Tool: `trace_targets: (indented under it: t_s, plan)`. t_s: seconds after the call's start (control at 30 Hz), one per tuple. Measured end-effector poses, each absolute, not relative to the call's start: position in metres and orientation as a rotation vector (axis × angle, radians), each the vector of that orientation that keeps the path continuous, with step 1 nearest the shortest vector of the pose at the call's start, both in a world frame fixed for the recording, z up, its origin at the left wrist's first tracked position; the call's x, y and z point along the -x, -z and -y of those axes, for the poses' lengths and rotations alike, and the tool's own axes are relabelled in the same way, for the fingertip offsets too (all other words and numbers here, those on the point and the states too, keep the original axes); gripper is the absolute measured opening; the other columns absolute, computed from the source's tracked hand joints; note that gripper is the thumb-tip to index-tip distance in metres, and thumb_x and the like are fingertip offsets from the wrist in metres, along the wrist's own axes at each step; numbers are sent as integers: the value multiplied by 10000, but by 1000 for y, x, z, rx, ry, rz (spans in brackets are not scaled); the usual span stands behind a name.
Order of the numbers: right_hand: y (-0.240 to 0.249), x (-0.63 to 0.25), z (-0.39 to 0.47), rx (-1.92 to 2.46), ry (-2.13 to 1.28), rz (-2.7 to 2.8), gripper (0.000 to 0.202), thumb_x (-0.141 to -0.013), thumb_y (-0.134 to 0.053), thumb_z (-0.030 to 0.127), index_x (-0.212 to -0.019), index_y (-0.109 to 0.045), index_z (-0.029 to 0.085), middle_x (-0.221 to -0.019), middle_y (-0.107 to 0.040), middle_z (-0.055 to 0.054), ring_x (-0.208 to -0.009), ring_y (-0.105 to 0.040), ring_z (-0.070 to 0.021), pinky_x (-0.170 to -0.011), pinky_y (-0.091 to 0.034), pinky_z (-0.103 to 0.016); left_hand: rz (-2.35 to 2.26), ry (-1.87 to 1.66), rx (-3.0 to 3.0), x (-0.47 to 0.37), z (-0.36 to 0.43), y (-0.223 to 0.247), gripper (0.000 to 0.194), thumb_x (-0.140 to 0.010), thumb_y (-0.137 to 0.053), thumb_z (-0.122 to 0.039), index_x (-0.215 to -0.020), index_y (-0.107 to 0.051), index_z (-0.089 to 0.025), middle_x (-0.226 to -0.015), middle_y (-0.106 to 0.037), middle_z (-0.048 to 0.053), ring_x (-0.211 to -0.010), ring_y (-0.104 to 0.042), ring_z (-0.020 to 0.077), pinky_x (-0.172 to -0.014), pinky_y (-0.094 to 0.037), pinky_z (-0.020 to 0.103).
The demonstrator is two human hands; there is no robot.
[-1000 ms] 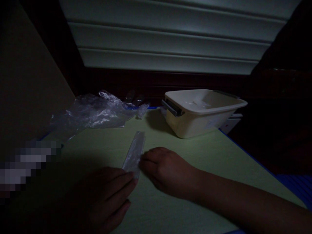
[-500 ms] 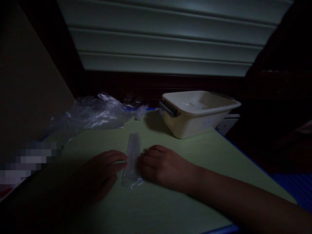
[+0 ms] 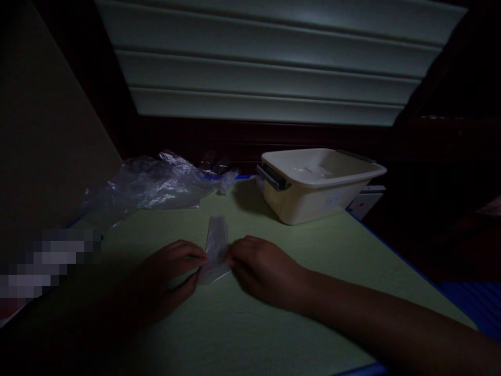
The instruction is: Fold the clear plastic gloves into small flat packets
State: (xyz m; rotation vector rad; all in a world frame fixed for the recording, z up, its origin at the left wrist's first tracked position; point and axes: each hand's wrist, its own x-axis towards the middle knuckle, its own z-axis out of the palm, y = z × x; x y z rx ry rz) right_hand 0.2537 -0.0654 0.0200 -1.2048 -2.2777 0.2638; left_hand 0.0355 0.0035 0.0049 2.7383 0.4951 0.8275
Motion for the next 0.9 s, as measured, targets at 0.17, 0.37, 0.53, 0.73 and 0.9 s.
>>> trace_targets:
  t_s: [0.17,0.37,0.53,0.73,0.9]
  plan:
    - [-21,-250,68,1207,-384,2171,154,-826,-553,84,-952,-622,139,-888,-690,-97,-801,-635,-196,-732,-502,-317,-521,-786,-2734,-35,-7,-4,151,-803,-571,-65,-828,-688,-157,-899,-663,52,-855,-610,189,-754,-509,320]
    - [-20,-246,70,1176,-366,2203,157,-841,-686,232,-961,-632,148,-902,-677,-79,-849,-610,-200,-755,-470,-319,-519,-833,-2682,-37,-9,-4,142,-814,-603,-70,-771,-693,-171,-839,-640,24,-812,-601,167,-706,-483,286]
    - [-23,-241,72,1152,-472,2145,151,-917,-550,189,-792,-624,145,-711,-612,-22,-639,-553,-129,-600,-416,-241,-519,-870,-2632,-39,-5,-5,208,-868,-587,-148,-683,-678,-172,-747,-624,13,-747,-583,150,-662,-468,267]
    - [-17,-240,70,1329,-764,1899,70,-854,-591,206,-800,-569,168,-650,-555,28,-562,-492,-108,-510,-364,-210,-568,-905,-2599,-41,-2,-6,244,-872,-586,-135,-636,-645,-152,-704,-591,9,-702,-563,140,-635,-435,257]
    - [-12,-238,71,1341,-819,1821,188,-829,-571,190,-978,-458,203,-740,-621,10,-585,-537,-120,-508,-377,-209,-612,-889,-2628,-43,-3,-4,220,-848,-609,-93,-637,-609,-155,-731,-579,4,-749,-551,156,-695,-432,280]
